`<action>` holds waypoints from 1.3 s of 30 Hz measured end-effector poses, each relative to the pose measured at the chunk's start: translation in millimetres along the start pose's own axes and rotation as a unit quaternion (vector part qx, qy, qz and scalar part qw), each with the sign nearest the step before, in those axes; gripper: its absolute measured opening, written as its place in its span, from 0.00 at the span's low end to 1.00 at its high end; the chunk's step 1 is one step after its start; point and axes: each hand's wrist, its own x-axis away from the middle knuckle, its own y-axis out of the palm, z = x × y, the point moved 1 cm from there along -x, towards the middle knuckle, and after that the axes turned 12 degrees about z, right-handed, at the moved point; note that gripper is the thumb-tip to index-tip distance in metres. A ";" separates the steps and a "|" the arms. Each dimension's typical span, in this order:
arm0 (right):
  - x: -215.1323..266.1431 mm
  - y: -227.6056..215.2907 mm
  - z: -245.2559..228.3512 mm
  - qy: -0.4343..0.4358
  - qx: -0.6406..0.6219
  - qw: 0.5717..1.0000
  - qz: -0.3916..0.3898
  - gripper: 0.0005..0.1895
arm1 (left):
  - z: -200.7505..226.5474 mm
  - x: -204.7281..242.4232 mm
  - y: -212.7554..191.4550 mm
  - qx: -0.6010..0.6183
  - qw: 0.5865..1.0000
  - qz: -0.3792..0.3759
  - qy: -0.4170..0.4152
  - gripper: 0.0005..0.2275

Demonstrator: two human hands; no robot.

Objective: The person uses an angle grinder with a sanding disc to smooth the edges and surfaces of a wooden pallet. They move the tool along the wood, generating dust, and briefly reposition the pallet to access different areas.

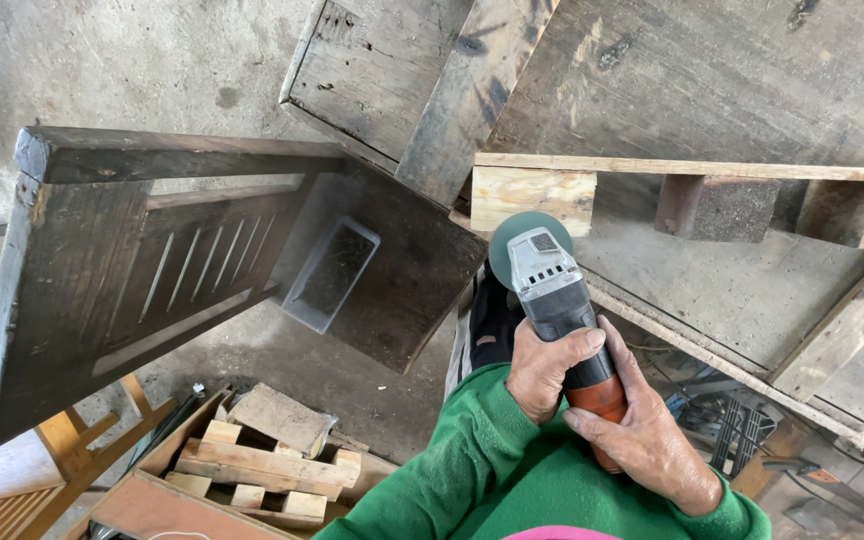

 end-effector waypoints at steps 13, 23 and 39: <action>6.1 -18.6 23.1 0.006 0.017 0.999 0.045 0.61 | -19.6 -2.3 13.0 -0.008 0.999 -0.024 -0.030 0.14; 20.3 -24.4 24.7 0.070 0.005 0.989 0.134 0.62 | -29.0 -5.6 30.9 -0.027 0.996 -0.063 -0.051 0.15; -19.2 24.3 -48.8 -0.020 0.027 0.999 -0.013 0.58 | 63.6 -19.2 0.9 0.001 1.000 0.017 -0.015 0.13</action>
